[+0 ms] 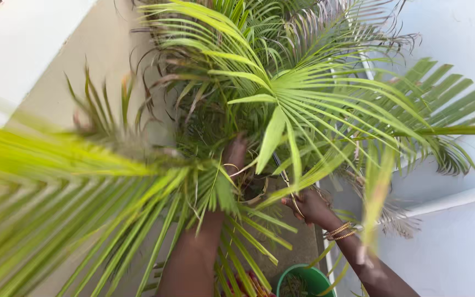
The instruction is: The person prunes dry and yellowing leaves from a palm plant using a pair of shears and places the cuttings into a green bucket.
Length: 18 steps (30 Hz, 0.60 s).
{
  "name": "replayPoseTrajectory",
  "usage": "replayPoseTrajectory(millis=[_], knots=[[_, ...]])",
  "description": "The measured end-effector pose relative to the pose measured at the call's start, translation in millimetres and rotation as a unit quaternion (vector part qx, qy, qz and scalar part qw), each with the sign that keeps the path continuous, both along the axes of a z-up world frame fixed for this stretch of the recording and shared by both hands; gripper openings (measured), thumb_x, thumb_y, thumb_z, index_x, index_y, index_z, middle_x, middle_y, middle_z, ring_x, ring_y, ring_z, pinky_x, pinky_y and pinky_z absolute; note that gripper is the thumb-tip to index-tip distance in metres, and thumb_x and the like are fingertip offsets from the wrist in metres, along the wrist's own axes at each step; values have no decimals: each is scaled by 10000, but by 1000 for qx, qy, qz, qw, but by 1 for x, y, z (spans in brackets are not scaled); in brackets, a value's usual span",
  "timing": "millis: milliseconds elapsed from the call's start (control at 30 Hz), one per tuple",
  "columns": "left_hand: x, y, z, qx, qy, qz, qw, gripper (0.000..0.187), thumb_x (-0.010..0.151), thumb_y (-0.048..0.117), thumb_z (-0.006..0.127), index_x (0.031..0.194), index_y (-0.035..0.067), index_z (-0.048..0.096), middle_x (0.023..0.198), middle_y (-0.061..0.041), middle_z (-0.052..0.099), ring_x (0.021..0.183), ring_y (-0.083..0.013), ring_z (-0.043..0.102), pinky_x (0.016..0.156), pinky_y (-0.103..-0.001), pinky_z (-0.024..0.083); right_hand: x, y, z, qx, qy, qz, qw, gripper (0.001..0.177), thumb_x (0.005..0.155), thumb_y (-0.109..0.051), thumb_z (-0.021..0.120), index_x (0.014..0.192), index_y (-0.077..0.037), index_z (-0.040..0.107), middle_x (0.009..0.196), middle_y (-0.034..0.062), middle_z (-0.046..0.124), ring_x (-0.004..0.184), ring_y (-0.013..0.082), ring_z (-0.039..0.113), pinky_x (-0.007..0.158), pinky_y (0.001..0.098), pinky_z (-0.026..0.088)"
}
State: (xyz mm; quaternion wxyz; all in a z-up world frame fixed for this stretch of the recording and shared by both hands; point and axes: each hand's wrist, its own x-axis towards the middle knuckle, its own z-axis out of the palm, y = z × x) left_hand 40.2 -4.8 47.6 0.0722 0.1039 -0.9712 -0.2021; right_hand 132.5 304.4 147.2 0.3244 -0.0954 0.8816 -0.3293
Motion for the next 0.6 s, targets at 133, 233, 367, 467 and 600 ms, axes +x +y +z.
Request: replayPoseTrajectory(millis=[133, 233, 367, 467, 600], knots=[[-13, 1, 18, -123, -19, -28, 992, 117, 946, 194, 701, 966, 158, 810, 1009, -66, 710, 1146, -223, 470, 990, -527, 149, -18, 2, -34, -77, 125, 117, 982, 543, 961, -573, 658, 833, -45, 658, 542, 26, 569, 419, 133, 536, 421, 293, 437], [-27, 4, 29, -176, -34, -32, 983, 110, 936, 190, 706, 956, 170, 813, 1024, -57, 713, 1187, -221, 466, 1028, -541, 124, -30, -11, -38, -111, 179, 153, 966, 529, 962, -613, 630, 897, -89, 658, 555, 9, 583, 430, 104, 520, 430, 285, 436], [-34, 7, 28, -209, -64, -41, 975, 104, 923, 184, 713, 942, 186, 815, 1044, -46, 716, 1240, -219, 462, 1078, -559, 92, -36, -41, -7, -40, 8, 40, 998, 559, 888, -601, 657, 771, -58, 597, 532, 46, 498, 372, 158, 479, 395, 337, 421], [-31, 5, 17, -201, -85, -54, 974, 103, 913, 180, 717, 931, 197, 817, 1059, -37, 718, 1280, -217, 459, 1115, -573, 67, -43, -59, -13, -20, 81, 90, 992, 711, 945, -639, 684, 686, 23, 661, 496, 44, 562, 381, 136, 516, 418, 272, 436], [-11, -3, 18, -180, -104, -51, 977, 105, 900, 175, 724, 918, 213, 820, 1078, -25, 721, 1334, -215, 455, 1165, -591, 34, -64, -54, -56, -75, -43, 29, 996, 613, 940, -599, 666, 742, -19, 639, 504, 27, 547, 371, 138, 503, 372, 300, 443]])
